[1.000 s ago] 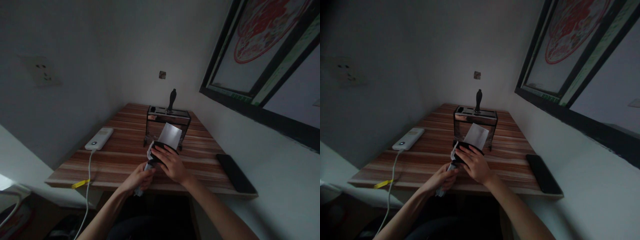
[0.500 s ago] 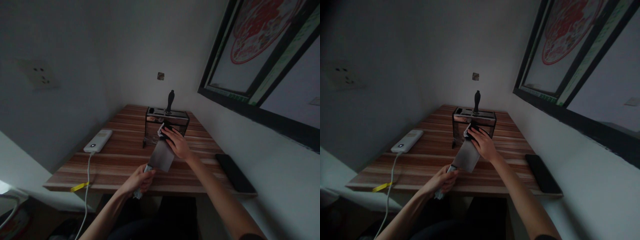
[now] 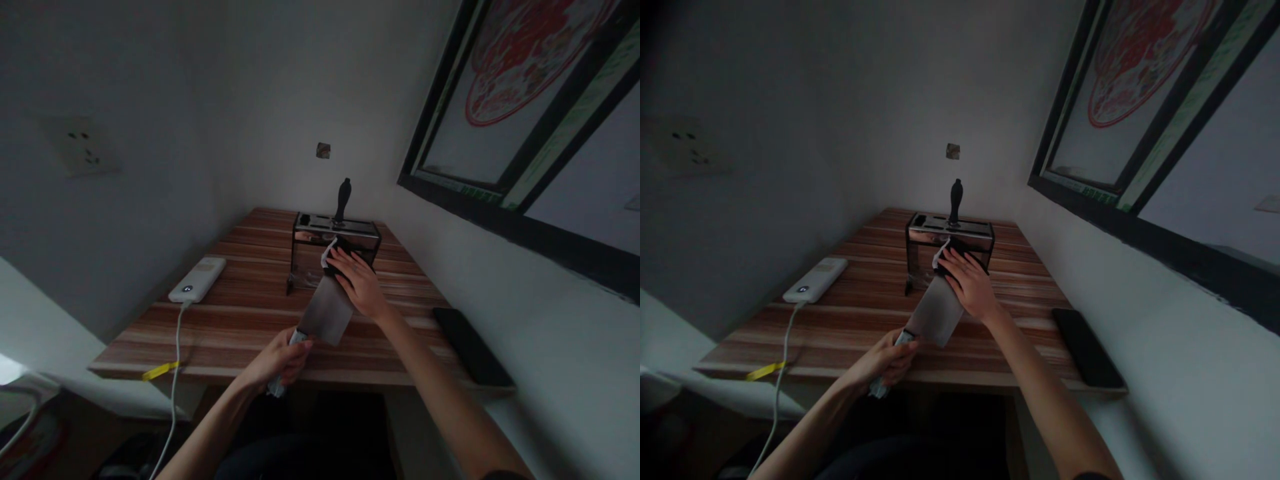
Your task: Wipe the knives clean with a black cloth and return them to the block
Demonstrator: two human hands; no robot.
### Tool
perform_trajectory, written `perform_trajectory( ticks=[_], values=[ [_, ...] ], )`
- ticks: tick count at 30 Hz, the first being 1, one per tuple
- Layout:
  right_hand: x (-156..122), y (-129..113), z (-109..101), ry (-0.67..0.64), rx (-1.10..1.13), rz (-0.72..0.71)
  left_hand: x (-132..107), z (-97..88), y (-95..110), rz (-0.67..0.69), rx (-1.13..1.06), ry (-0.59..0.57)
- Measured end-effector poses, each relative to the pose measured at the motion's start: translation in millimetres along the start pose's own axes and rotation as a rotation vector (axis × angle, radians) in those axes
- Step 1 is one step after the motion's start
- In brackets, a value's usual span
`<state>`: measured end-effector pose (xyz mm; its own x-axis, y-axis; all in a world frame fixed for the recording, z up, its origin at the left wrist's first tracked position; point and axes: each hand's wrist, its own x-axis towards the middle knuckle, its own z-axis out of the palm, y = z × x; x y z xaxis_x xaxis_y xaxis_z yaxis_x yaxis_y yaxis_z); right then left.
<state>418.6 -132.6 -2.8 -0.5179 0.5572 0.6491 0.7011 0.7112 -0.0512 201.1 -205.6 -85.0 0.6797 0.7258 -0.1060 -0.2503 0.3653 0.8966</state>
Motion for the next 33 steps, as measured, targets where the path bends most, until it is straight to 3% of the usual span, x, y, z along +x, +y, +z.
perform_trajectory(
  ticks=[6,16,21,28,33],
  values=[
    [-11.7,-17.3,2.2,-0.016,0.047,0.001,-0.1,0.4,-0.4,0.012,0.002,0.013],
    [-42.7,-79.9,18.2,-0.074,0.119,-0.027,-0.7,0.1,-0.4,-0.002,0.003,0.064],
    [-55.2,-105.8,20.9,-0.118,0.137,-0.05,-2.1,-1.9,-6.1,-0.04,0.051,0.158],
    [-60.4,-105.6,22.6,-0.136,0.087,-0.091,-7.4,9.5,1.0,-0.04,0.076,0.223],
    [-62.3,-98.0,20.7,-0.177,0.05,-0.145,-7.6,12.2,2.9,-0.031,0.075,0.194]
  ],
)
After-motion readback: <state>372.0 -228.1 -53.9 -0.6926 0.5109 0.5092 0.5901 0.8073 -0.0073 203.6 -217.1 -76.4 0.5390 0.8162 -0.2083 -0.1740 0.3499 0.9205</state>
